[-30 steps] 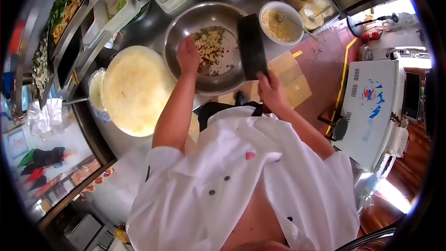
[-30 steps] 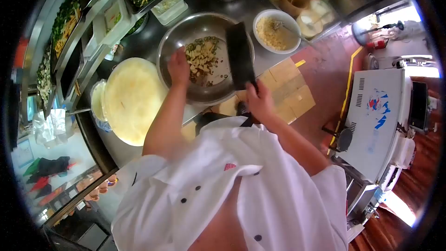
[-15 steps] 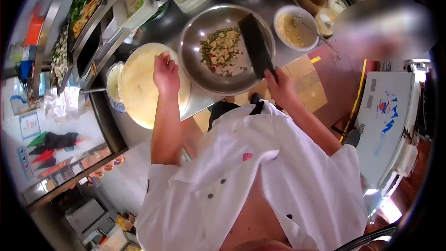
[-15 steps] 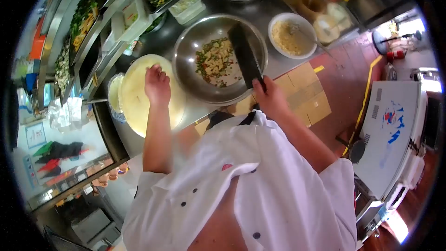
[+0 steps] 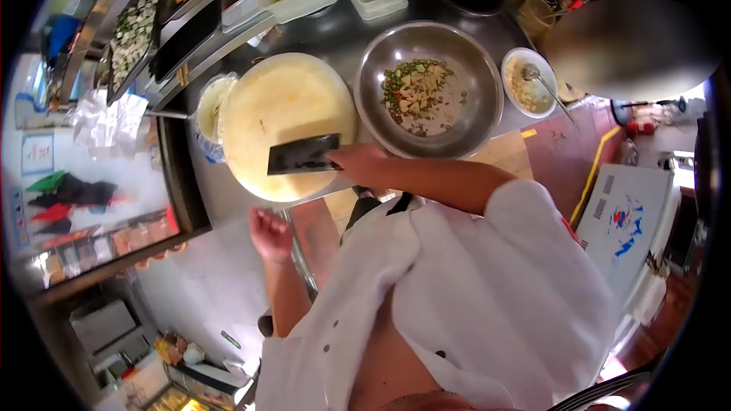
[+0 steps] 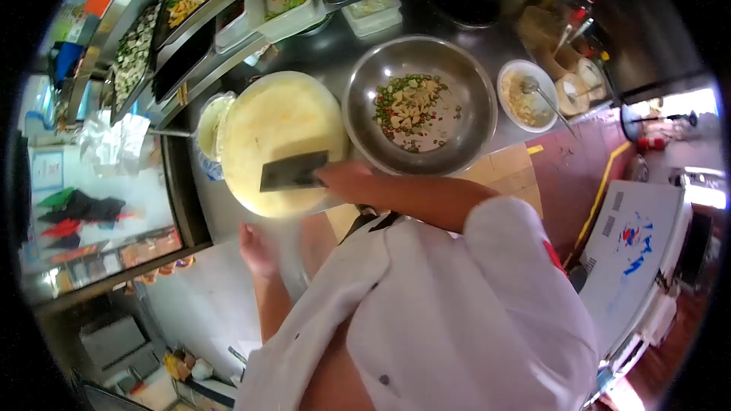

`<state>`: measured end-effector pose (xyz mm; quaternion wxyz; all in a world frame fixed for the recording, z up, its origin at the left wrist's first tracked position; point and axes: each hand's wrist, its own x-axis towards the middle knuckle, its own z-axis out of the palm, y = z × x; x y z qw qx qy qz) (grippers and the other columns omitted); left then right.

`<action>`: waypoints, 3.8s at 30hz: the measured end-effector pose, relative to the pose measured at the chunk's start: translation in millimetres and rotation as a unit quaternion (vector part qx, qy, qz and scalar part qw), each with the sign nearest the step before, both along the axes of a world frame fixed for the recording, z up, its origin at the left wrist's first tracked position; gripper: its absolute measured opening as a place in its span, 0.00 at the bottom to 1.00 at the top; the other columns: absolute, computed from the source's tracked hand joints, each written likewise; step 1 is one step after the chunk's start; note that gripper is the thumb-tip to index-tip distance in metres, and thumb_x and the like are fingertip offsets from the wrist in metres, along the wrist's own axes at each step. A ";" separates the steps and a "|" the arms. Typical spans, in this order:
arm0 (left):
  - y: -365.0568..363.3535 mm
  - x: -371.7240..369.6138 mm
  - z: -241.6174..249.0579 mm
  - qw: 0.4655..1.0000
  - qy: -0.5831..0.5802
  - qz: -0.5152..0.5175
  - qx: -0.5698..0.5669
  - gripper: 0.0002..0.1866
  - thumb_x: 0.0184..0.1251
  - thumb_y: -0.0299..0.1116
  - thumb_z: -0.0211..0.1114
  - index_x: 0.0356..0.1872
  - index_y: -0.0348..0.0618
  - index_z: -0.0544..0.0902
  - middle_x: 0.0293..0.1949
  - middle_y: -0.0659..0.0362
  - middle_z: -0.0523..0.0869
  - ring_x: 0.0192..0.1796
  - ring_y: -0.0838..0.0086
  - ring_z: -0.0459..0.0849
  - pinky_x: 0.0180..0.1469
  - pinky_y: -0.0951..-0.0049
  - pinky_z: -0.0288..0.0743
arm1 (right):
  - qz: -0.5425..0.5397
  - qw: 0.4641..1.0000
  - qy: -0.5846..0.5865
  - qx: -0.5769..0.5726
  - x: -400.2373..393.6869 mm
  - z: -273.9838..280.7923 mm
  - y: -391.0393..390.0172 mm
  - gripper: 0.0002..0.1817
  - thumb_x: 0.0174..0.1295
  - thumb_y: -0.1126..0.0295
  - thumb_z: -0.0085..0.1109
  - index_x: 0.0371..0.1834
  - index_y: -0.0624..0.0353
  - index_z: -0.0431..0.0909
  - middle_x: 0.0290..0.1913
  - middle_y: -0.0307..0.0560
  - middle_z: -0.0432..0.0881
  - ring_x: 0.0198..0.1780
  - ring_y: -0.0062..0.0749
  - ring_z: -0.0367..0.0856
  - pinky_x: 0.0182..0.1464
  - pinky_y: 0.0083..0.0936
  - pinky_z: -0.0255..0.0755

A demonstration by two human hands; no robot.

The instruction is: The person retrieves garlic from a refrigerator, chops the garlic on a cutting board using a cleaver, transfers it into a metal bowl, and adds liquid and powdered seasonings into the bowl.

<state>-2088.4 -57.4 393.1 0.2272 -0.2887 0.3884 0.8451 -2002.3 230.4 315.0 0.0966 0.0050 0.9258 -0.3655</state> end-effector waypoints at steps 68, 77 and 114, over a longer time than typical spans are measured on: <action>-326.0 193.4 19.4 0.997 -0.016 -0.037 -0.065 0.12 0.71 0.28 0.61 0.53 0.47 0.81 0.49 0.63 0.81 0.50 0.74 0.80 0.50 0.69 0.79 | -0.358 0.852 -0.281 -0.261 361.8 -197.4 -100.3 0.10 0.76 0.68 0.59 0.53 0.61 0.82 0.36 0.49 0.84 0.32 0.34 0.85 0.32 0.28 0.77; -619.2 208.6 -51.1 0.966 -0.026 0.253 0.049 0.15 0.76 0.30 0.54 0.60 0.44 0.77 0.53 0.57 0.82 0.50 0.69 0.84 0.39 0.73 0.85 | -0.037 0.977 -0.167 -0.130 62.1 -57.6 -391.8 0.15 0.79 0.61 0.59 0.54 0.63 0.81 0.39 0.46 0.88 0.36 0.29 0.87 0.38 0.28 0.81; -1337.4 237.2 -169.5 0.598 0.052 0.771 0.214 0.24 0.76 0.31 0.53 0.70 0.36 0.75 0.61 0.45 0.86 0.58 0.53 0.90 0.44 0.67 0.93 | 0.781 0.504 -0.166 0.330 -346.0 -93.0 -1659.8 0.29 0.73 0.47 0.54 0.45 0.66 0.90 0.48 0.64 0.92 0.48 0.53 0.91 0.53 0.50 0.81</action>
